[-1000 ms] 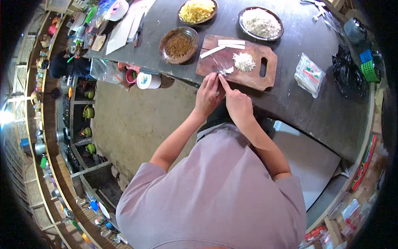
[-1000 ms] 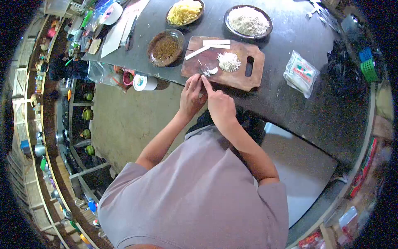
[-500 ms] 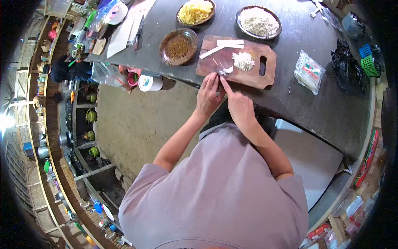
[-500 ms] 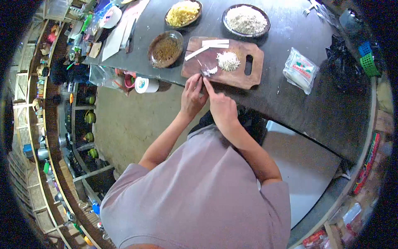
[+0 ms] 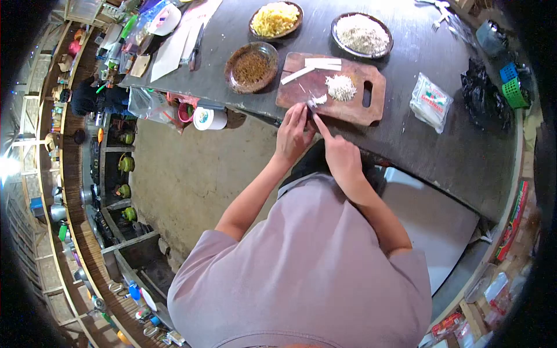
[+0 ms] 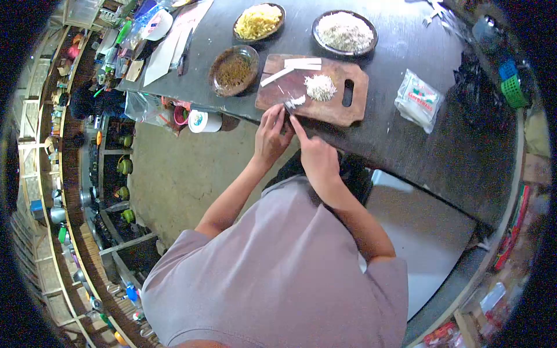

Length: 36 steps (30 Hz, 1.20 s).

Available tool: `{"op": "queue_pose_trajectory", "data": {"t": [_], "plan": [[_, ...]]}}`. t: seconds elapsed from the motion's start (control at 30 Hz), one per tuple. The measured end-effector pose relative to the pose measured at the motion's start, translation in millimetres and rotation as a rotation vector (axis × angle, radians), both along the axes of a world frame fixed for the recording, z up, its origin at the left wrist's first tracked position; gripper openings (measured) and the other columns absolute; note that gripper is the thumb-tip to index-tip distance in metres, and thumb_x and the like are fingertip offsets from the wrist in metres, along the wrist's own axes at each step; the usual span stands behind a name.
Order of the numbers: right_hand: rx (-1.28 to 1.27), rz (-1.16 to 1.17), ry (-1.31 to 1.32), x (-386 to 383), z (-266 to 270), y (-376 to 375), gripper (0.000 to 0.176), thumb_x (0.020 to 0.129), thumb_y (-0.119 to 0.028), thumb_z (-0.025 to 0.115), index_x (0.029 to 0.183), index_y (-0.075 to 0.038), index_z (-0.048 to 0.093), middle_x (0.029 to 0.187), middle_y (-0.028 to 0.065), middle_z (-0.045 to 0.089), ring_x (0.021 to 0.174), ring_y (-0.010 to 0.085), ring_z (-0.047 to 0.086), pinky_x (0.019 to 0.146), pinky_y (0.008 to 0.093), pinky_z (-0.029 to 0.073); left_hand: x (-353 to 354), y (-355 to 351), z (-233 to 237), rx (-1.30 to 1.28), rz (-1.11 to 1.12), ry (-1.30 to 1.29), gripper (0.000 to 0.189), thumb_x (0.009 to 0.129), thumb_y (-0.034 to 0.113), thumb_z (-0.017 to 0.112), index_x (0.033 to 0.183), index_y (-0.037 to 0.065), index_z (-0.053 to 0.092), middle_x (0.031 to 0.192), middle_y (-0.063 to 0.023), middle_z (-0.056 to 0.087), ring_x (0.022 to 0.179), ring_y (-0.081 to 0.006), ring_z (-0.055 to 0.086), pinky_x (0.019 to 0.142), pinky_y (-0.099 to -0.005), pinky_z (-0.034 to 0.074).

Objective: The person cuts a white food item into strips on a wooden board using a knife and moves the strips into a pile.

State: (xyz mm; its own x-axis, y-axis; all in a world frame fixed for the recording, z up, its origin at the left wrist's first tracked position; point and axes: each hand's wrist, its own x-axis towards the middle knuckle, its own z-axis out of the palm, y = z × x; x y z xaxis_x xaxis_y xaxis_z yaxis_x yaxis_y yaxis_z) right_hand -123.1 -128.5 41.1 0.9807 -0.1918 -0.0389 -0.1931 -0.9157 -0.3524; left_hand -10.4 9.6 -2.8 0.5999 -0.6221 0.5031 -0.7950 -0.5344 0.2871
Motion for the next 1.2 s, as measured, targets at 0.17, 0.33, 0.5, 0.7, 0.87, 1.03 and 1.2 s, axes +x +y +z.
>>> {"op": "queue_pose_trajectory", "data": {"t": [0.17,0.33,0.5,0.7,0.87,1.03,1.2], "plan": [[0.007,-0.021,-0.052,-11.4,-5.9,-3.8,0.071,0.098,-0.009,0.053,0.162,-0.037,0.037,0.07,0.0163,0.069,0.064,0.0355,0.073,0.059,0.0477,0.061,0.1,-2.6,2.4,0.006,0.024,-0.044,0.052,0.084,0.007,0.071,0.131,-0.012,0.059,0.13,-0.0222,0.059,0.124,-0.0383,0.058,0.108,-0.0423,0.05],[-0.027,0.015,-0.079,31.7,-0.9,7.7,0.072,0.097,-0.006,0.052,0.163,-0.028,0.035,0.076,0.0143,0.072,0.07,0.0321,0.076,0.063,0.0439,0.063,0.3,-3.7,8.2,-0.003,0.008,-0.077,0.047,0.083,0.008,0.074,0.123,-0.014,0.062,0.129,-0.0229,0.059,0.124,-0.0378,0.058,0.106,-0.0417,0.051],[-0.013,0.01,-0.023,-5.3,-4.1,-0.8,0.076,0.096,-0.005,0.053,0.164,-0.032,0.034,0.074,0.0151,0.071,0.066,0.0317,0.075,0.061,0.0443,0.063,-4.1,0.5,8.7,0.028,0.005,-0.036,0.049,0.084,0.008,0.072,0.126,-0.014,0.06,0.13,-0.0231,0.059,0.125,-0.0381,0.058,0.106,-0.0425,0.051],[0.025,-0.005,-0.027,9.8,-10.7,1.1,0.079,0.094,-0.005,0.055,0.164,-0.034,0.033,0.074,0.014,0.07,0.065,0.0315,0.075,0.059,0.0443,0.063,1.9,-1.9,1.9,0.022,0.015,-0.046,0.049,0.085,0.006,0.071,0.128,-0.014,0.059,0.131,-0.0229,0.059,0.124,-0.0387,0.059,0.106,-0.0427,0.052],[-0.022,0.003,-0.106,20.1,-11.9,5.1,0.077,0.095,-0.006,0.056,0.164,-0.032,0.034,0.076,0.0129,0.071,0.064,0.029,0.074,0.059,0.0419,0.062,1.0,-1.1,2.9,0.052,0.012,-0.038,0.051,0.084,0.008,0.073,0.128,-0.013,0.059,0.133,-0.0238,0.059,0.127,-0.04,0.057,0.109,-0.0432,0.05],[-0.045,0.013,-0.023,-18.6,-8.9,-6.1,0.079,0.096,-0.006,0.054,0.165,-0.035,0.03,0.073,0.0103,0.069,0.064,0.028,0.074,0.056,0.0407,0.062,-0.6,-3.0,4.2,0.039,0.025,-0.022,0.052,0.084,0.007,0.072,0.129,-0.013,0.059,0.133,-0.0244,0.059,0.127,-0.0399,0.057,0.11,-0.0432,0.049],[-0.013,0.029,-0.048,19.8,-7.1,1.6,0.073,0.096,-0.008,0.054,0.164,-0.028,0.035,0.076,0.0121,0.072,0.066,0.028,0.075,0.06,0.0411,0.063,1.1,-0.3,2.0,0.038,0.004,-0.031,0.056,0.08,0.006,0.075,0.13,-0.014,0.059,0.135,-0.0248,0.058,0.128,-0.0415,0.056,0.11,-0.0441,0.048]]}}
